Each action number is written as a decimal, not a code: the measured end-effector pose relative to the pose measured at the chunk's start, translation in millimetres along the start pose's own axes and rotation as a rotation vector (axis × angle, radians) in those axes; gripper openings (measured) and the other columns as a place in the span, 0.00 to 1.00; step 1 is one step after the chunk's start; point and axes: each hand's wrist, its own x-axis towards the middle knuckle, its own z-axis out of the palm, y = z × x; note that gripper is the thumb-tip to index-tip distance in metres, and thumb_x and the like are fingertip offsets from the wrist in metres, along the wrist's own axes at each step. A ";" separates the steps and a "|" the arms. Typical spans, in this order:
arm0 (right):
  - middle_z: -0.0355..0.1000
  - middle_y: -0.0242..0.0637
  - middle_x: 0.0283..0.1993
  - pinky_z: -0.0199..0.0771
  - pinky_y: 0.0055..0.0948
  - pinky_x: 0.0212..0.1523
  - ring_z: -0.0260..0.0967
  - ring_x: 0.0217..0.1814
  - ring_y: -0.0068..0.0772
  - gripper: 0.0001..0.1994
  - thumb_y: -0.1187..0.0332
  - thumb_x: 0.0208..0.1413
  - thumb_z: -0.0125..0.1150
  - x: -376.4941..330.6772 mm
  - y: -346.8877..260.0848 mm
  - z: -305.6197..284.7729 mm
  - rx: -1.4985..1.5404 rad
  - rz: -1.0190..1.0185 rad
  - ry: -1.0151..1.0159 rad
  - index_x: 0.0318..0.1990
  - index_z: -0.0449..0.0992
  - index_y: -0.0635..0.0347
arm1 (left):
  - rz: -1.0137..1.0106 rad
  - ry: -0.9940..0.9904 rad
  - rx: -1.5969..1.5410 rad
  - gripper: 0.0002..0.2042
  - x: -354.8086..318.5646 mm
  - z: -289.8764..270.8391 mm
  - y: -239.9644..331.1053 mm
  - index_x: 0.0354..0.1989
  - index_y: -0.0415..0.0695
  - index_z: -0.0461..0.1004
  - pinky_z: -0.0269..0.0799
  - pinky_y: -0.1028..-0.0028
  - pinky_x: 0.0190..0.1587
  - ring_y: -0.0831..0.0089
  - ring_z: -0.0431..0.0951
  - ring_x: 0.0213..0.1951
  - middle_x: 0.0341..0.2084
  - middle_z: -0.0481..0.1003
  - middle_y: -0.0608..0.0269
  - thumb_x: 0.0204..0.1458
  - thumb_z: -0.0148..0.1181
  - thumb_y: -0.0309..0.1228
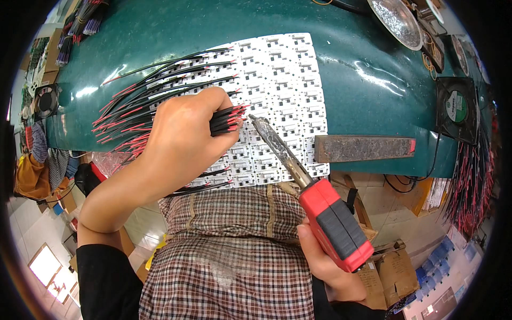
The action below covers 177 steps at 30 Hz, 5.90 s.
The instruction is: The person solders wire leads onto circuit boards on a panel using a soldering iron, attaching the wires one by one.
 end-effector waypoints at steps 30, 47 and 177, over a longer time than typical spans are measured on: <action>0.70 0.37 0.30 0.64 0.19 0.25 0.64 0.24 0.19 0.12 0.73 0.60 0.58 -3.1 -2.0 6.1 0.102 0.060 0.132 0.50 0.70 0.66 | 0.018 -0.055 -0.022 0.12 6.8 -4.1 -8.8 0.34 0.36 0.74 0.72 0.64 0.31 0.55 0.78 0.26 0.23 0.76 0.50 0.45 0.67 0.30; 0.68 0.38 0.27 0.67 0.21 0.23 0.54 0.14 0.13 0.14 0.75 0.61 0.55 -0.7 -10.9 5.1 0.222 0.060 0.161 0.53 0.66 0.70 | 0.128 0.349 -0.142 0.10 2.3 -15.3 -6.4 0.40 0.39 0.75 0.65 0.77 0.30 0.76 0.68 0.25 0.24 0.72 0.62 0.57 0.66 0.30; 0.76 0.39 0.44 0.76 0.28 0.46 0.75 0.44 0.28 0.17 0.79 0.56 0.64 -40.5 15.0 -10.6 0.190 0.237 0.039 0.54 0.75 0.67 | 0.053 -0.103 -0.088 0.06 -23.1 0.8 9.3 0.35 0.38 0.73 0.71 0.63 0.29 0.53 0.76 0.26 0.24 0.75 0.52 0.53 0.64 0.24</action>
